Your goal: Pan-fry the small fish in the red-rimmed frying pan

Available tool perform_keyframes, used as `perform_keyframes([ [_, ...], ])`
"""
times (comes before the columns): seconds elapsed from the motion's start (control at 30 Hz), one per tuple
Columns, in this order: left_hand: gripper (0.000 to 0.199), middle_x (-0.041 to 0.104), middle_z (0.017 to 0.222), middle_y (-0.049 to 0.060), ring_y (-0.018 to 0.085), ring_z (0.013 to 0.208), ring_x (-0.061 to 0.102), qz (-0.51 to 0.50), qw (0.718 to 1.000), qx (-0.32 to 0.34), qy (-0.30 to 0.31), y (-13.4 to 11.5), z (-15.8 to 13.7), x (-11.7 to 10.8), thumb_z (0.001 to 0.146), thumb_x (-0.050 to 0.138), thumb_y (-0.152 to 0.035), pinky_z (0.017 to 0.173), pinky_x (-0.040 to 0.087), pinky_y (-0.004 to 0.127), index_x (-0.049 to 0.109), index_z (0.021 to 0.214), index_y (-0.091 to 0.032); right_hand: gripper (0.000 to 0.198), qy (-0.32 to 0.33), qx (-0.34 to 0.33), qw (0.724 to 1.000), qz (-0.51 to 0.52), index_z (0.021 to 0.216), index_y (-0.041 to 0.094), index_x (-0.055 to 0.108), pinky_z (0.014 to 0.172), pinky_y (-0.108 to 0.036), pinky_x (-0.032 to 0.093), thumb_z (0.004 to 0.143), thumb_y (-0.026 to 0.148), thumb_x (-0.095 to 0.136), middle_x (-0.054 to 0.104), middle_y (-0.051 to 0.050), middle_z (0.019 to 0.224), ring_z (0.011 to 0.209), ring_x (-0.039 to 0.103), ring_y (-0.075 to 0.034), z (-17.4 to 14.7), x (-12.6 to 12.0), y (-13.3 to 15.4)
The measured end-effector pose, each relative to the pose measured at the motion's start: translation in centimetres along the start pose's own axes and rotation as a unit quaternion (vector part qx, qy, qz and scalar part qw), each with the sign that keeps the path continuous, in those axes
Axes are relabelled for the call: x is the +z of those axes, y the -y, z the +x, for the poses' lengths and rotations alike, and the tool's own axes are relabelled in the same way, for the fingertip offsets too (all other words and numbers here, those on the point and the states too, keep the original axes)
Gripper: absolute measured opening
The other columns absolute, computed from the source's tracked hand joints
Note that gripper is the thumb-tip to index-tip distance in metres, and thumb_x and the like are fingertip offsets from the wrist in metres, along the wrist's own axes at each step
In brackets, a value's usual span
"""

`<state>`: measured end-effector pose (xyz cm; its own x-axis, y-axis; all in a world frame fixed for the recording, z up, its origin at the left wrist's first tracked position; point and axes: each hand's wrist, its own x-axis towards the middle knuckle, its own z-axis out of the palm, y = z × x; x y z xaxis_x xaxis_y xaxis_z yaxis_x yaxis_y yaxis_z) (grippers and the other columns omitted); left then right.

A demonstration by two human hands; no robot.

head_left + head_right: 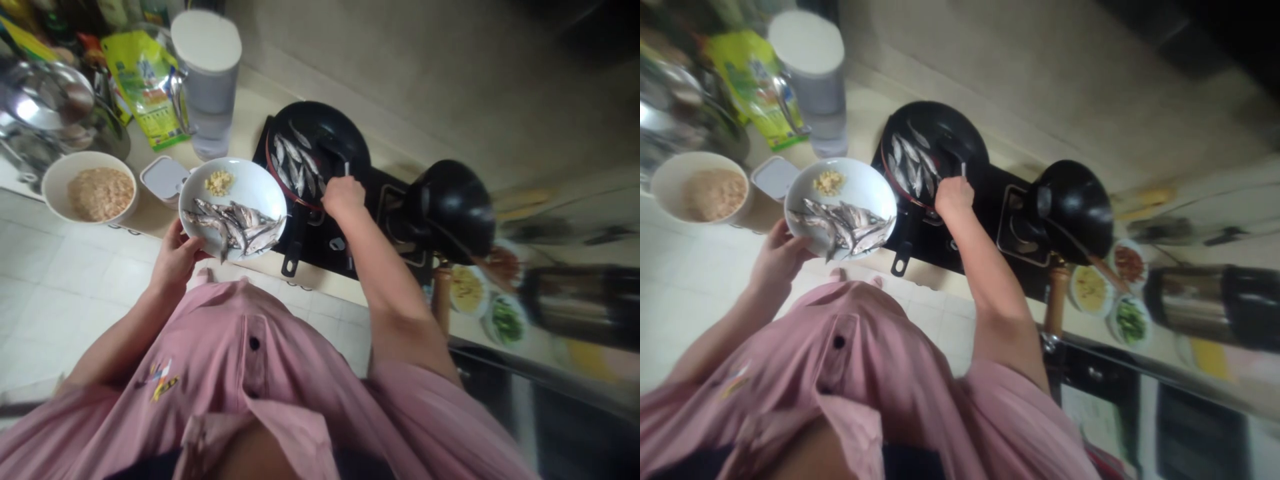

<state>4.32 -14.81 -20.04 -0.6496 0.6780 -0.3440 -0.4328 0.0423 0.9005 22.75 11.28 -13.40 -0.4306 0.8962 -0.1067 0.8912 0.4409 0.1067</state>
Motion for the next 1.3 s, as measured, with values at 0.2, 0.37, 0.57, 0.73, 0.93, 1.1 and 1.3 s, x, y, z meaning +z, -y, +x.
perform_keyframes([
  [0.2,0.049,0.069,0.086,0.002,0.019,0.074,0.069,0.001,1.000,0.000,0.016,0.2,0.1,0.2,0.061,0.069,-0.018,0.064,0.061,0.029,0.061,0.109,-0.019,0.036,-0.116,-0.186,0.974,0.053,0.126,0.023,0.068,0.084,-0.040,0.047,0.099,0.032,0.045,0.065,-0.014,0.119,0.104,0.062,-0.029,-8.1,-4.5,2.9],
  [0.37,0.058,0.069,0.085,0.001,0.020,0.074,0.069,-0.010,0.999,-0.003,0.037,0.1,0.5,0.5,0.058,0.068,-0.018,0.062,0.060,0.030,0.059,0.115,-0.018,0.029,0.065,-0.345,0.936,-0.005,0.118,0.024,0.071,0.072,-0.032,0.042,0.096,0.027,0.054,0.069,-0.010,0.116,0.103,0.064,-0.026,-9.2,-3.9,7.3],
  [0.57,0.060,0.070,0.085,0.002,0.018,0.070,0.068,0.005,0.999,-0.020,0.048,0.4,0.6,0.3,0.059,0.068,-0.017,0.062,0.059,0.029,0.060,0.118,-0.018,0.029,0.150,-0.289,0.941,-0.094,0.118,0.018,0.068,0.069,-0.033,0.041,0.096,0.022,0.051,0.073,-0.017,0.107,0.099,0.069,-0.030,-9.4,-3.8,9.6],
  [0.73,0.060,0.069,0.085,0.002,0.019,0.071,0.069,0.000,0.997,-0.029,0.071,1.1,0.5,0.2,0.061,0.070,-0.018,0.061,0.059,0.029,0.059,0.120,-0.018,0.028,0.198,-0.280,0.935,-0.088,0.113,0.016,0.070,0.068,-0.033,0.043,0.092,0.016,0.052,0.073,-0.017,0.113,0.100,0.070,-0.030,-9.8,-4.3,9.9],
  [0.93,0.061,0.070,0.089,0.005,0.019,0.073,0.069,0.010,0.996,-0.045,0.079,1.0,0.1,0.7,0.064,0.071,-0.018,0.066,0.061,0.033,0.058,0.124,-0.017,0.025,0.206,-0.284,0.932,-0.090,0.099,0.016,0.074,0.067,-0.032,0.043,0.090,0.010,0.051,0.074,-0.018,0.108,0.097,0.070,-0.029,-9.7,-3.8,9.1],
  [1.1,0.059,0.070,0.084,0.003,0.020,0.073,0.070,0.013,0.997,-0.027,0.065,1.1,0.6,1.0,0.061,0.070,-0.017,0.063,0.061,0.030,0.060,0.120,-0.017,0.023,0.160,-0.281,0.946,-0.017,0.097,0.015,0.073,0.075,-0.031,0.043,0.092,0.014,0.050,0.074,-0.012,0.104,0.096,0.067,-0.024,-9.1,-5.7,5.9],
  [1.3,0.054,0.069,0.080,0.001,0.020,0.073,0.070,0.016,0.999,-0.003,0.048,1.0,0.9,0.6,0.060,0.069,-0.018,0.067,0.062,0.033,0.062,0.114,-0.018,0.019,0.069,-0.137,0.983,0.103,0.101,0.016,0.075,0.075,-0.029,0.043,0.089,0.019,0.060,0.073,-0.006,0.092,0.079,0.061,-0.018,-4.6,-7.3,-0.7],
])
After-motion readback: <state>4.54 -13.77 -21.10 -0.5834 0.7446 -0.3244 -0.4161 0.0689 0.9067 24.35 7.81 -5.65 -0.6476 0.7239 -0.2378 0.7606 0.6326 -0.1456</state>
